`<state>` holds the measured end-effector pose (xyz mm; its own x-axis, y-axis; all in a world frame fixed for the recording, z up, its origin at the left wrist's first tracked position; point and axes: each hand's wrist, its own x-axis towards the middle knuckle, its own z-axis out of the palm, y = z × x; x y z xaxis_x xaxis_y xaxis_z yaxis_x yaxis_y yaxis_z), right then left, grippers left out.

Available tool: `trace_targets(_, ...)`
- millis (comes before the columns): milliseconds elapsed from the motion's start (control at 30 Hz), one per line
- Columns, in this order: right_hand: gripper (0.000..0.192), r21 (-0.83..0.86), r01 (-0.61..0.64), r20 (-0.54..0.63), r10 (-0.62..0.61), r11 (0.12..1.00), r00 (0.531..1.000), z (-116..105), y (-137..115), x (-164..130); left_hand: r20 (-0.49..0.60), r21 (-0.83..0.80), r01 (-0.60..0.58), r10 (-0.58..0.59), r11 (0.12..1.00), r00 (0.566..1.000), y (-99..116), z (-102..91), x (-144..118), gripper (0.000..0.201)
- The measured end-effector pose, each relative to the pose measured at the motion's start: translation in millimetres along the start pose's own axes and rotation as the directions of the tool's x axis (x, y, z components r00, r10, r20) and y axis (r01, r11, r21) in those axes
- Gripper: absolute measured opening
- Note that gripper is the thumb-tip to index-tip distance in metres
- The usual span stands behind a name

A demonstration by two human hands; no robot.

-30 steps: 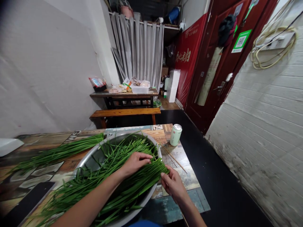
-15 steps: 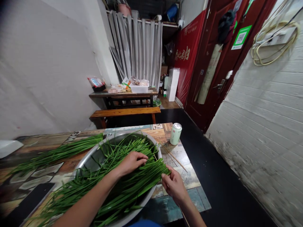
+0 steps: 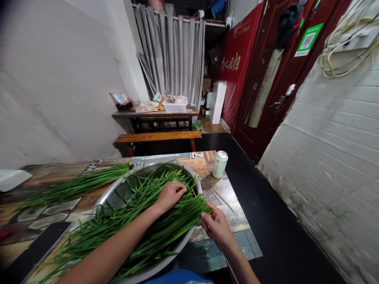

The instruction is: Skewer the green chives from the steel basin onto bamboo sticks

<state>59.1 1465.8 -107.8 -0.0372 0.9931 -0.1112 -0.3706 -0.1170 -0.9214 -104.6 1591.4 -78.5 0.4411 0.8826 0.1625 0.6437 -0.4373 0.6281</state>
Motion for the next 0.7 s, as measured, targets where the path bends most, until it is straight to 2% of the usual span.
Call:
trace_targets(133, 0.023, 0.003, 0.011, 0.0, -0.011, 1.0, 1.0, 0, -1, 0, 0.112, -0.287, 0.171, -0.144, 0.943, 0.983, 5, -6.7, 2, 0.026)
trace_targets(267, 0.023, 0.007, 0.01, -0.01, -0.01, 1.0, 1.0, 1, -3, 2, 0.255, -0.443, 0.328, -0.233, 0.835, 0.938, 6, -12.8, 1, 0.033)
trace_targets(433, 0.021, -0.004, 0.01, 0.002, -0.01, 1.0, 1.0, -1, -3, 2, 0.411, -0.537, 0.424, -0.212, 0.73, 0.886, 5, -15.4, -1, 0.034)
trace_targets(700, 0.022, -0.006, 0.0, -0.024, 0.0, 1.0, 1.0, 1, -4, 1, 0.458, -0.574, 0.459, -0.199, 0.678, 0.866, 7, -17.1, -2, 0.041)
